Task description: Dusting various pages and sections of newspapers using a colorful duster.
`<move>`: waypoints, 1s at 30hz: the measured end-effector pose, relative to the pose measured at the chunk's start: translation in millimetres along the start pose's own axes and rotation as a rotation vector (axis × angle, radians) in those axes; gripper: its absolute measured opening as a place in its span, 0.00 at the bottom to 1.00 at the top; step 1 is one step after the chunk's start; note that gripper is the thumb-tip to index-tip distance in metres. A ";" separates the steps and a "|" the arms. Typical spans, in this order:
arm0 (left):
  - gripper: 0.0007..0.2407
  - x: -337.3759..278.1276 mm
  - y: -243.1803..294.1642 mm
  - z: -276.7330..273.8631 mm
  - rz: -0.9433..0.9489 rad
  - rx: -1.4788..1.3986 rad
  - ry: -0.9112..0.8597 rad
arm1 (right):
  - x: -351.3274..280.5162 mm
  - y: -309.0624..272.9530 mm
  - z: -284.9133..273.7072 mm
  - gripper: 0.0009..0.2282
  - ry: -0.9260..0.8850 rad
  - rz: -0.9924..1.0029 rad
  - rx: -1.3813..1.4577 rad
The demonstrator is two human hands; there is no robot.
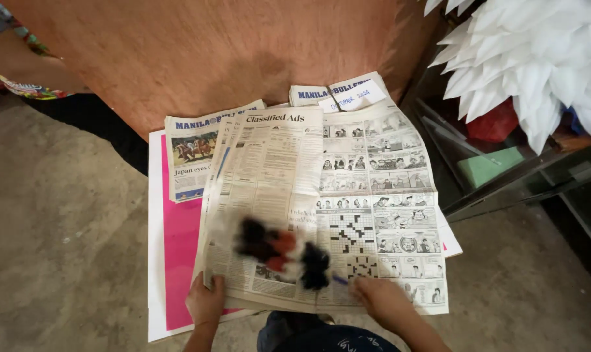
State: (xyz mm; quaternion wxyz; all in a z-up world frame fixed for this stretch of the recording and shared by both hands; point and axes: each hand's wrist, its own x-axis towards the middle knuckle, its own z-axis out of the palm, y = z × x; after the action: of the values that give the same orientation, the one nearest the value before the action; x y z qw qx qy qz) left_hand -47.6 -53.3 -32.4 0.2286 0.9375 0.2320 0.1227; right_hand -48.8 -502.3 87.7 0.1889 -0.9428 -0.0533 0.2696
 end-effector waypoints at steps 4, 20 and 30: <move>0.13 0.8 3.6 3.0 -0.093 0.030 -0.064 | 6.7 3.1 4.3 0.16 -0.003 -0.022 -0.148; 0.12 -4.0 -5.7 19.3 0.045 0.059 0.051 | 46.1 -70.8 -81.6 0.20 -0.068 0.177 -0.191; 0.14 -5.7 -1.3 7.2 0.094 -0.010 0.060 | 112.2 -17.0 -98.4 0.17 0.144 0.143 -0.245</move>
State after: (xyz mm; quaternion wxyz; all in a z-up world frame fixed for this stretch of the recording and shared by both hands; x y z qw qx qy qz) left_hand -50.5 -57.7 -40.0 0.2201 0.9421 0.1938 0.1627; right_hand 98.5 -496.2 116.5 0.0562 -0.9770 -0.0046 0.2055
